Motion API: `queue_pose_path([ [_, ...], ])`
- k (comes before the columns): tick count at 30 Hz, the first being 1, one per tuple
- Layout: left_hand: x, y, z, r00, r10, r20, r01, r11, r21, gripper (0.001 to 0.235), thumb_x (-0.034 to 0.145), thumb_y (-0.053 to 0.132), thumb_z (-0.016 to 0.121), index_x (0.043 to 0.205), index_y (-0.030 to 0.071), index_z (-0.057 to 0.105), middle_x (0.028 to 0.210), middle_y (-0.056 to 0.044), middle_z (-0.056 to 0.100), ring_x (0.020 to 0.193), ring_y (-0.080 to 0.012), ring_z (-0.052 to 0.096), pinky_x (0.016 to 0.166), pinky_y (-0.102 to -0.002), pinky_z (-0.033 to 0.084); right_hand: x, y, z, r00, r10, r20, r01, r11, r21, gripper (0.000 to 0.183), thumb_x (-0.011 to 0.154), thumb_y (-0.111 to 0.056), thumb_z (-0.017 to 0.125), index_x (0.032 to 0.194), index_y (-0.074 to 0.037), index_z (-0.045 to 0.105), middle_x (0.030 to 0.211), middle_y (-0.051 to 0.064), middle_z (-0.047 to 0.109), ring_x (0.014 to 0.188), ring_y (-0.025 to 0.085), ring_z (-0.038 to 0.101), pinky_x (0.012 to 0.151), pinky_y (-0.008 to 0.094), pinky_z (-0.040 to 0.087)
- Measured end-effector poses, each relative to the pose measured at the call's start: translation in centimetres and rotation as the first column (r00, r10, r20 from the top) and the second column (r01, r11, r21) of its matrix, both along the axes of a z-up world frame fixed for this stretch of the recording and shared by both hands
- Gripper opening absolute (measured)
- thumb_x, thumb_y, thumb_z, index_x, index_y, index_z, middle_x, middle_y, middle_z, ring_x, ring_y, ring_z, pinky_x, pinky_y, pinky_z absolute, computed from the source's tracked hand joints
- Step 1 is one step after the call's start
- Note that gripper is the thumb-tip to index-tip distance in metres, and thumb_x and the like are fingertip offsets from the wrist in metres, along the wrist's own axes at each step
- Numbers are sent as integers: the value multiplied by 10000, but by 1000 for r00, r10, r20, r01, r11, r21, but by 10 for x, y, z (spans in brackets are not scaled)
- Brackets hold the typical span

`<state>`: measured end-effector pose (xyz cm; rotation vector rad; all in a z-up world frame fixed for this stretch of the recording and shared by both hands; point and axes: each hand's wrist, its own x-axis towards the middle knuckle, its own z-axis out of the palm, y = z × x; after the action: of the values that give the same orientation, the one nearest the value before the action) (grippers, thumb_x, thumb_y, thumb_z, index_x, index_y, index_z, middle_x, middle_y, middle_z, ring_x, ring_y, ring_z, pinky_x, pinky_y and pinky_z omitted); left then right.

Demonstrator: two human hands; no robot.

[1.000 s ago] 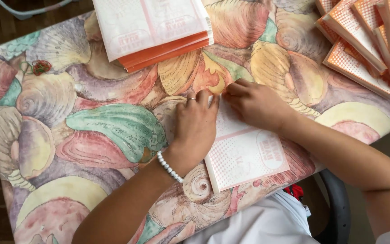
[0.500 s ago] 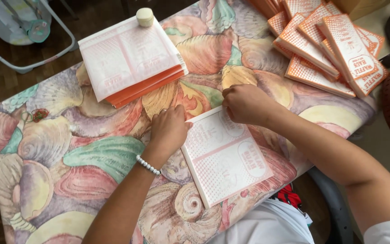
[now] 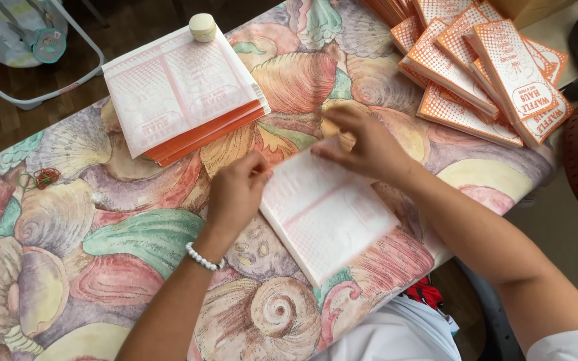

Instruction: Folding flat paper templates into bags and stacking them on a table.

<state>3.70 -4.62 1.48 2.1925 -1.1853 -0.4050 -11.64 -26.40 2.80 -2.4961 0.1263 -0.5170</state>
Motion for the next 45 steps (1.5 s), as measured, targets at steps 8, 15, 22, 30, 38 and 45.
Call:
queue_pose_path([
  [8,12,3,2,950,-32,-310,-155,813,-561,54,983,115,710,1000,91,664,950,-178,778,959,-154,718,802,-317,610,-1,-3,-10,996,26,-91,33,802,596,377,804,-145,873,1125,-23,720,816,92,783,750,153,742,641,269,613],
  [15,2,0,-19,613,-232,-755,-312,807,-502,423,945,251,692,1289,29,590,1028,-159,743,888,-242,755,731,-369,665,-6,-7,10,949,-307,69,166,674,720,298,774,-50,914,988,-29,708,850,61,734,772,114,707,669,253,608],
  [22,3,-7,-35,609,-219,-762,-320,812,-489,254,981,80,638,1211,-22,670,923,-179,763,773,-266,780,650,-398,673,-5,-13,4,956,-289,51,184,726,663,293,816,-56,925,1026,-14,726,896,109,737,794,183,727,734,302,617],
  [30,0,-9,-27,543,-109,-833,-493,762,-421,148,888,42,700,1022,5,749,801,-151,756,636,-270,768,542,-388,663,-5,-19,-13,962,-267,60,176,772,611,266,807,-64,933,996,-21,750,865,92,733,826,136,689,740,311,602],
  [38,14,-7,-41,504,-66,-861,-601,690,-404,124,843,16,715,942,49,783,785,-105,751,656,-206,755,577,-349,659,-15,-18,-24,976,9,218,-120,859,498,222,816,179,702,927,9,791,1086,220,763,1006,317,729,932,439,565],
  [45,13,-6,-30,581,-119,-805,-586,625,-515,172,890,-18,704,1053,21,743,829,-131,763,750,-172,739,692,-305,645,-22,-4,-2,969,-89,230,9,945,327,304,809,85,806,1061,-85,812,917,123,796,862,243,761,806,344,589],
])
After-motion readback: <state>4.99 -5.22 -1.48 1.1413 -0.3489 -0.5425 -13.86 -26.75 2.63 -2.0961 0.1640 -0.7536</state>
